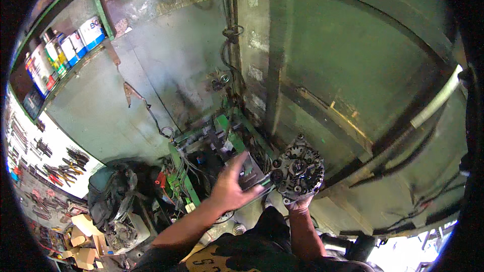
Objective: The person assembles a mechanical component on a workbench, using a screwdriver to tighten screws and aligning multiple small parts. They move the assembly to a green machine, adjust it, and then return to the workbench to continue assembling and inspecting the parts.
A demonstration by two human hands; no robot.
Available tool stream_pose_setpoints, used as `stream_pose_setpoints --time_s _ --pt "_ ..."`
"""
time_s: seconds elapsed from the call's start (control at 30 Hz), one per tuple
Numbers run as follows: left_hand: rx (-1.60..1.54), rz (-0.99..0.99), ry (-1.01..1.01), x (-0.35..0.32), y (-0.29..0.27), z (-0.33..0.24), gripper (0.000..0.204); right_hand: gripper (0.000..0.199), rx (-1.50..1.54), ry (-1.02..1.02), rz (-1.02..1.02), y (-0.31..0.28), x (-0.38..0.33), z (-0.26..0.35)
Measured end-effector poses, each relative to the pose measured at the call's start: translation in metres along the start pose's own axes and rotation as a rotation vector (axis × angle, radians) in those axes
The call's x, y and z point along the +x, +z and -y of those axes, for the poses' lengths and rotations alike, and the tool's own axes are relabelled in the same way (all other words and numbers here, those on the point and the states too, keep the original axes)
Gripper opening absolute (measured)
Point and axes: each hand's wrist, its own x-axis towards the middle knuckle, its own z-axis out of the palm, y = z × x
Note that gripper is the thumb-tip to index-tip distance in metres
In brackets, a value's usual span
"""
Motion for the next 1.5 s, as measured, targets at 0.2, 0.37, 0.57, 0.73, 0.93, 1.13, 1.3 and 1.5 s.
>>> stream_pose_setpoints --time_s 0.2,0.37,0.57,0.73,0.93,1.13,1.3,1.5 --pt "-0.038 -0.258 -0.213 0.091 -0.048 0.1 0.083 0.072 -0.144 0.124 -0.055 -0.097 0.11 0.022" --pt "0.005 -0.141 -0.273 0.121 -0.032 0.13 0.082 0.066 -0.237 0.392 0.081 -0.194 0.203 0.03" --pt "-0.022 -0.132 -0.407 0.142 -0.018 0.096 0.072 0.065 -0.357 0.668 -0.174 -0.233 0.288 -0.012" --pt "0.199 -0.346 -0.434 0.138 -0.002 0.096 0.062 0.064 -0.509 0.844 -0.267 -0.25 0.318 -0.036" --pt "0.6 -0.289 -0.501 0.122 -0.023 0.085 0.059 0.06 -1.121 0.662 0.262 -0.141 0.328 -0.01" --pt "0.326 0.045 -0.512 0.063 -0.031 0.039 0.041 0.061 -1.513 0.83 0.155 -0.04 0.326 -0.034" --pt "0.544 -0.114 -0.211 0.131 -0.089 0.057 0.067 0.063 -1.192 1.045 0.031 -0.105 0.297 -0.037" --pt "0.222 -0.009 -0.27 0.102 -0.017 0.093 0.102 0.054 -1.182 1.093 -0.031 -0.125 0.329 -0.065"
